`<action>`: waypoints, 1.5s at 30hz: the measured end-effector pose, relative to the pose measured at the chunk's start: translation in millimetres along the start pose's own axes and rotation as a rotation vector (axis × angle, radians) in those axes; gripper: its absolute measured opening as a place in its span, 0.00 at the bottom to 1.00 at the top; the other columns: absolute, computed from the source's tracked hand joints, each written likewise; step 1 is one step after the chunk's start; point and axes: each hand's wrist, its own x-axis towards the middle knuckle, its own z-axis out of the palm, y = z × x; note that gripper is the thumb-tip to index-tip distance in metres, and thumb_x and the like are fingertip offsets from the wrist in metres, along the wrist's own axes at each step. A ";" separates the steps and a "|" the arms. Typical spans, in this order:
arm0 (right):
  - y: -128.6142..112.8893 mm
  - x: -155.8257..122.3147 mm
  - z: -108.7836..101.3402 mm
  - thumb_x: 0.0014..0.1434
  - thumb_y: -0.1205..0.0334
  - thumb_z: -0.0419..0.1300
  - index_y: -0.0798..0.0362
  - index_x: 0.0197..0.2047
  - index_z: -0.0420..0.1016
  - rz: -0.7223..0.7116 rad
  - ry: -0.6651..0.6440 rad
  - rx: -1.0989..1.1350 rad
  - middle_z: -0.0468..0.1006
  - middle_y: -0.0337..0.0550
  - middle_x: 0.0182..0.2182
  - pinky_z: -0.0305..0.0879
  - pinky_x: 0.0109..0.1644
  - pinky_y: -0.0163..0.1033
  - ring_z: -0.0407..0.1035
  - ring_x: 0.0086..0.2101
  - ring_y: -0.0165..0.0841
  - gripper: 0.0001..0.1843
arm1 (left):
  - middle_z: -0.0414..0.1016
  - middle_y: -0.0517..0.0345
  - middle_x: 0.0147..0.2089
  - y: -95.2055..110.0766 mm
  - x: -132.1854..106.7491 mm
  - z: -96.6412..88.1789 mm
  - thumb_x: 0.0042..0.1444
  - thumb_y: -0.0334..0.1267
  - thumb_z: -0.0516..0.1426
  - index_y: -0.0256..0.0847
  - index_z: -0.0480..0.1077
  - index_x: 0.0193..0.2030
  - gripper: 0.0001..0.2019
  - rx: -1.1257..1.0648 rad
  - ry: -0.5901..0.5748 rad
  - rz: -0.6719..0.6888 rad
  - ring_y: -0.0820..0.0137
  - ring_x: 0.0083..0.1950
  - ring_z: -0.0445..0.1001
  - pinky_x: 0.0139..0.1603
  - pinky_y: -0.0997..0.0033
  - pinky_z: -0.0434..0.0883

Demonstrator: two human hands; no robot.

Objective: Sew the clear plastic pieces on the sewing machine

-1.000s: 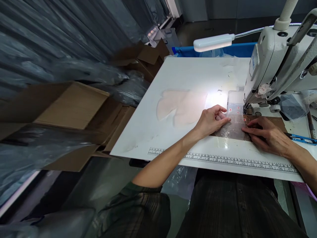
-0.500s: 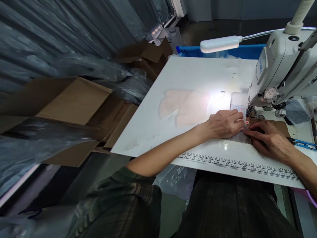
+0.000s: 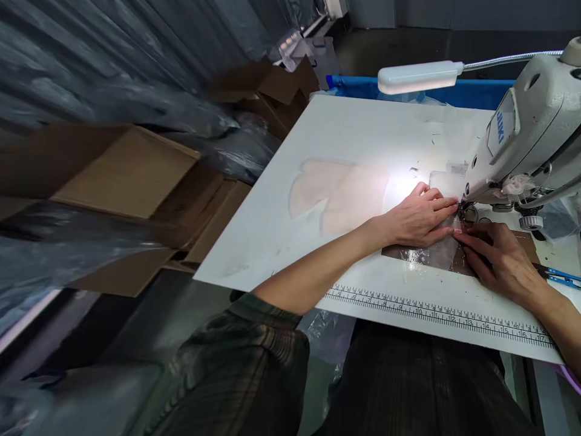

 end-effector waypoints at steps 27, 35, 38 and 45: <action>-4.4 0.1 -0.2 0.68 0.66 0.55 0.56 0.54 0.79 -0.009 0.022 -0.040 0.77 0.56 0.45 0.72 0.42 0.48 0.71 0.42 0.43 0.15 | 0.70 0.40 0.67 -0.9 -3.9 10.0 0.72 0.47 0.45 0.32 0.65 0.67 0.26 -0.043 0.026 0.002 0.53 0.59 0.67 0.55 0.51 0.61; -4.6 0.0 1.0 0.69 0.65 0.55 0.53 0.55 0.78 -0.003 0.032 -0.046 0.76 0.54 0.45 0.72 0.41 0.47 0.71 0.41 0.42 0.15 | 0.69 0.39 0.67 0.0 -3.5 8.2 0.72 0.48 0.44 0.34 0.66 0.68 0.27 -0.023 0.017 0.011 0.52 0.58 0.67 0.55 0.51 0.61; -3.2 -2.4 3.5 0.69 0.65 0.54 0.53 0.55 0.78 0.002 0.033 -0.035 0.76 0.55 0.46 0.73 0.42 0.48 0.71 0.42 0.43 0.16 | 0.69 0.39 0.68 1.1 -3.3 7.4 0.72 0.48 0.44 0.32 0.66 0.67 0.26 0.006 0.015 0.011 0.53 0.58 0.68 0.55 0.52 0.61; -1.3 -5.3 4.5 0.69 0.63 0.54 0.49 0.56 0.78 0.036 0.018 0.016 0.76 0.52 0.47 0.73 0.47 0.49 0.71 0.45 0.42 0.17 | 0.70 0.38 0.66 9.1 -2.5 7.0 0.73 0.48 0.44 0.30 0.69 0.63 0.26 0.082 0.047 -0.008 0.54 0.56 0.70 0.55 0.51 0.62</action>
